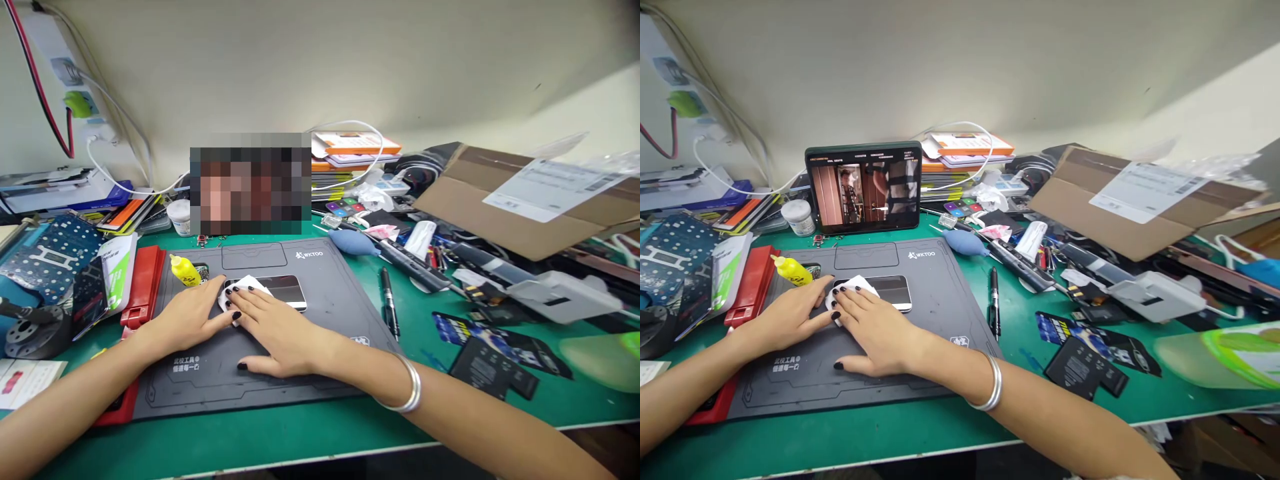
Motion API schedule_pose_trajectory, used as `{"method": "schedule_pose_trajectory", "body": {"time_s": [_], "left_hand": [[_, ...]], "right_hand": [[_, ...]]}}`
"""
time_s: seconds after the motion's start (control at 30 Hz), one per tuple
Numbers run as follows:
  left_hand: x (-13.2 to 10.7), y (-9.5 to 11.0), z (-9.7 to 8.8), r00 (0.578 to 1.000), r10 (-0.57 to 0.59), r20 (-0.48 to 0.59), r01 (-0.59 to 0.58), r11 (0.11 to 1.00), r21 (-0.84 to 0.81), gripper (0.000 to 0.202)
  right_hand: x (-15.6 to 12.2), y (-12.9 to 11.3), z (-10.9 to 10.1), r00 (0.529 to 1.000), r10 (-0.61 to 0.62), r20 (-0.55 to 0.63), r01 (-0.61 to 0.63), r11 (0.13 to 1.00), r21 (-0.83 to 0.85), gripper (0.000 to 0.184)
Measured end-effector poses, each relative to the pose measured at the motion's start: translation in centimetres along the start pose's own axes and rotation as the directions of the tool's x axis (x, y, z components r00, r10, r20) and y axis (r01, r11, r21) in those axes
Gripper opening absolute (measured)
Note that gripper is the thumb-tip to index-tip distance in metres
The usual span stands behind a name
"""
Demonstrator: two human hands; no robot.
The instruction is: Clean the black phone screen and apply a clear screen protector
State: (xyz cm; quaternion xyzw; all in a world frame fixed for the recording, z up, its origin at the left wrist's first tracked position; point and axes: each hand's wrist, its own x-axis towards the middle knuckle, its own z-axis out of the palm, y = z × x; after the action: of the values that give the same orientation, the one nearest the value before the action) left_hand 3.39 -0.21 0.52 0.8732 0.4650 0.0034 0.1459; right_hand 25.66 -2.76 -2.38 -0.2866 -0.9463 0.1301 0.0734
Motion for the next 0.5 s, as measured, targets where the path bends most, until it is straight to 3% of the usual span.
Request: {"method": "schedule_pose_trajectory", "body": {"time_s": [0.2, 0.4, 0.5], "left_hand": [[0.2, 0.1, -0.2, 1.0, 0.014, -0.002, -0.014, 1.0, 0.015, 0.061], [0.1, 0.2, -0.1, 1.0, 0.028, -0.011, -0.027, 0.999, 0.022, 0.067], [0.1, 0.0, 0.1, 0.999, 0.036, -0.024, -0.035, 0.999, 0.024, 0.071]], "right_hand": [[0.0, 0.9, 0.1, 0.996, 0.086, -0.01, -0.086, 0.996, -0.032, 0.09], [0.1, 1.2, -0.3, 1.0, -0.006, 0.018, 0.006, 1.0, -0.007, 0.089], [0.1, 1.8, -0.7, 0.994, 0.108, 0.007, -0.108, 0.993, -0.04, 0.085]]}}
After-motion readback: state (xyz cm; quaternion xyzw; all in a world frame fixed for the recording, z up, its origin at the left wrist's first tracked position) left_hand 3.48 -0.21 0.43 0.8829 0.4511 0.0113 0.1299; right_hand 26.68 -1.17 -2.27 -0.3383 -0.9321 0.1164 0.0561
